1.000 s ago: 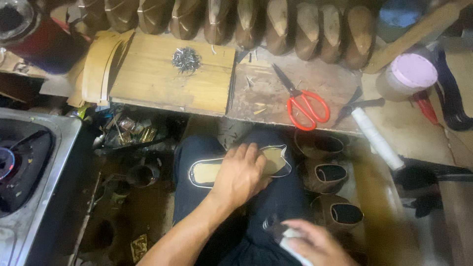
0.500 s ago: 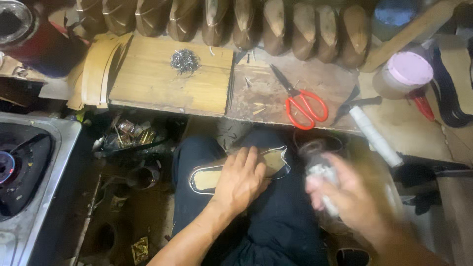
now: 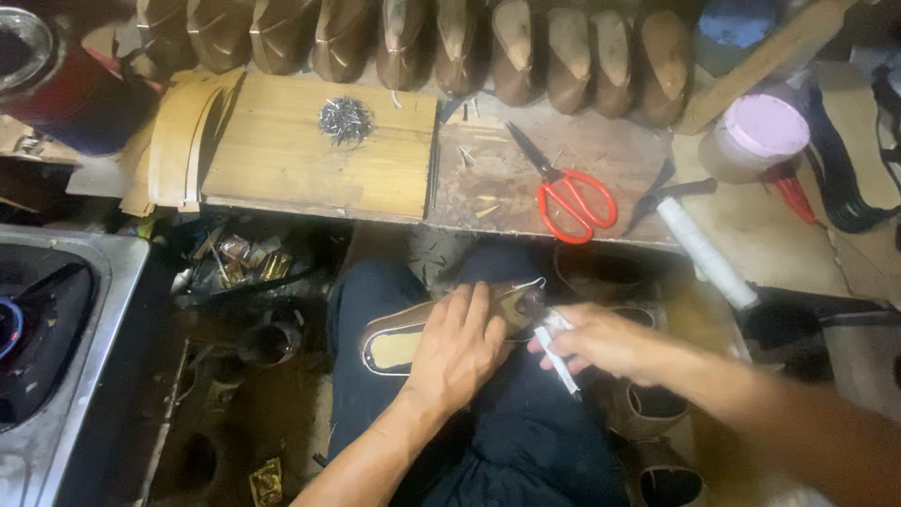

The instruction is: The person uses a hammer to tap along the edges of a shoe sole, then picks up a strip of material and presses it into place around the shoe's perimeter. They continue tapping and pressing the strip to secure it.

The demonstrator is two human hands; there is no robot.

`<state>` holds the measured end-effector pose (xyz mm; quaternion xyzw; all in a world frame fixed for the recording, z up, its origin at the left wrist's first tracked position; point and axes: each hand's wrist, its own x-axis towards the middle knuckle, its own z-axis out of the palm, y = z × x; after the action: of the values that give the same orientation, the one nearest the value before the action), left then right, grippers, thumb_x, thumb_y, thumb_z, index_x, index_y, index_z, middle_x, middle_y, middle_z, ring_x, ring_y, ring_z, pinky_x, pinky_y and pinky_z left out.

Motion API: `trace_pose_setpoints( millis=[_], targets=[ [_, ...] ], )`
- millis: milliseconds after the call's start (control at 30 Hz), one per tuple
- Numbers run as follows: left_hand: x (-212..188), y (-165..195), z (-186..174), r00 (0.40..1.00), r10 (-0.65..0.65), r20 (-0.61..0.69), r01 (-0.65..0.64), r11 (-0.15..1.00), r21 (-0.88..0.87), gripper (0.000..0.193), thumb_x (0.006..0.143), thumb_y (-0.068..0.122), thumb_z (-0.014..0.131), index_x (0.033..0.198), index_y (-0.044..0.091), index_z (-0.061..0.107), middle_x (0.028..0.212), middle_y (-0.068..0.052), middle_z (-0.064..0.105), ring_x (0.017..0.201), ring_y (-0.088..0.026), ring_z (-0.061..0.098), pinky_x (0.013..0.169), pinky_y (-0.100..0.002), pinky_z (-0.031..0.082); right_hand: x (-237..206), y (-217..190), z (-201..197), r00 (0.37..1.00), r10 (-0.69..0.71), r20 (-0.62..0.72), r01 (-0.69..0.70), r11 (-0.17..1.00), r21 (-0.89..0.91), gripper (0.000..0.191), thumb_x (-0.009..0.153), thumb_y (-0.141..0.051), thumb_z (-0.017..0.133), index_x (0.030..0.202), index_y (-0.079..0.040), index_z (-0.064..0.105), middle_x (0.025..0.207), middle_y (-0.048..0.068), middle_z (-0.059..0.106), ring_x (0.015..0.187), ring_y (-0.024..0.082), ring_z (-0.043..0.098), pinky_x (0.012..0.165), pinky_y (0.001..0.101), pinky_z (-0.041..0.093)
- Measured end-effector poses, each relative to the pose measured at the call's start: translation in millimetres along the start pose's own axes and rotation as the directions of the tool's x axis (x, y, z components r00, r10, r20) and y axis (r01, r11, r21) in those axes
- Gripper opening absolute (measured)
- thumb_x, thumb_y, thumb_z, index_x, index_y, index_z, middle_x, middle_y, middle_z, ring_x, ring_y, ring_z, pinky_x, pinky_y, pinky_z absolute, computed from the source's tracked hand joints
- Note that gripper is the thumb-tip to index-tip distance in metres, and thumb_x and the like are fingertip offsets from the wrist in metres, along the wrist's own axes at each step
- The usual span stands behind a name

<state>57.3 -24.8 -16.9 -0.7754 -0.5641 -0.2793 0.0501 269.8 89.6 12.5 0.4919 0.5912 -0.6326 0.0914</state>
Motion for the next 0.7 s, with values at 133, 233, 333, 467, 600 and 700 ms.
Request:
trace_pose_setpoints(
  millis=[133,233,333,467,600,700],
  targets=[
    [-2.6,0.6,3.2,1.0,0.008,-0.014,-0.008,1.0,0.016,0.033,0.081,0.029,0.073,0.095,0.0,0.066,0.133,-0.031,0.058,0.122,-0.046,0.056,0.101,-0.053,0.047,4.4,-35.9,-10.6,0.991,0.119,0.067,-0.103,0.974,-0.2,0.032,0.085,-0.014,0.061,0.112,0.0,0.07,0.11,0.013,0.076,0.097,0.024,0.077,0.082,0.0397,0.065],
    [-4.0,1.4,4.8,1.0,0.017,-0.019,-0.016,0.999,0.032,0.03,0.084,0.027,0.072,0.096,0.0,0.066,0.134,-0.031,0.058,0.122,-0.045,0.057,0.1,-0.052,0.047,4.3,-63.4,-15.7,0.976,0.209,0.066,-0.173,0.919,-0.353,0.03,0.088,-0.016,0.06,0.11,0.001,0.071,0.105,0.015,0.078,0.095,0.024,0.077,0.078,0.0382,0.064],
    [-4.9,1.1,4.5,0.999,0.028,-0.033,-0.027,0.999,0.04,0.028,0.085,0.025,0.071,0.097,0.0,0.066,0.134,-0.031,0.058,0.121,-0.044,0.057,0.099,-0.051,0.047,5.2,-92.5,-15.5,0.964,0.25,0.091,-0.187,0.879,-0.438,0.026,0.088,-0.014,0.06,0.104,0.003,0.072,0.096,0.014,0.078,0.085,0.024,0.078,0.069,0.0372,0.065],
    [-4.5,-0.3,2.7,0.997,0.04,-0.065,-0.037,0.998,0.042,0.029,0.085,0.026,0.071,0.097,0.0,0.066,0.133,-0.03,0.058,0.12,-0.044,0.058,0.099,-0.051,0.048,-1.0,-109.5,-12.5,0.948,0.32,0.008,-0.252,0.762,-0.596,0.021,0.093,-0.018,0.057,0.097,-0.001,0.068,0.077,0.012,0.077,0.065,0.021,0.075,0.054,0.0357,0.056],
    [1.4,-5.8,3.5,0.998,-0.022,-0.054,0.025,0.998,0.055,0.024,0.084,0.023,0.069,0.093,0.002,0.065,0.133,-0.03,0.059,0.12,-0.044,0.059,0.098,-0.051,0.05,-8.3,-83.5,5.0,0.993,-0.005,-0.119,-0.052,0.882,-0.469,0.025,0.097,-0.024,0.056,0.094,-0.001,0.066,0.064,0.013,0.068,0.052,0.024,0.066,0.048,0.039,0.053],
    [9.5,-14.7,7.6,0.999,-0.05,-0.015,0.05,0.997,0.058,0.023,0.082,0.021,0.068,0.094,0.002,0.066,0.131,-0.03,0.06,0.119,-0.045,0.059,0.093,-0.052,0.05,-3.4,-51.4,29.6,0.936,-0.193,-0.296,0.08,0.932,-0.353,0.024,0.094,-0.027,0.058,0.106,-0.007,0.062,0.063,0.013,0.067,0.051,0.023,0.066,0.05,0.0406,0.054]
  ],
)
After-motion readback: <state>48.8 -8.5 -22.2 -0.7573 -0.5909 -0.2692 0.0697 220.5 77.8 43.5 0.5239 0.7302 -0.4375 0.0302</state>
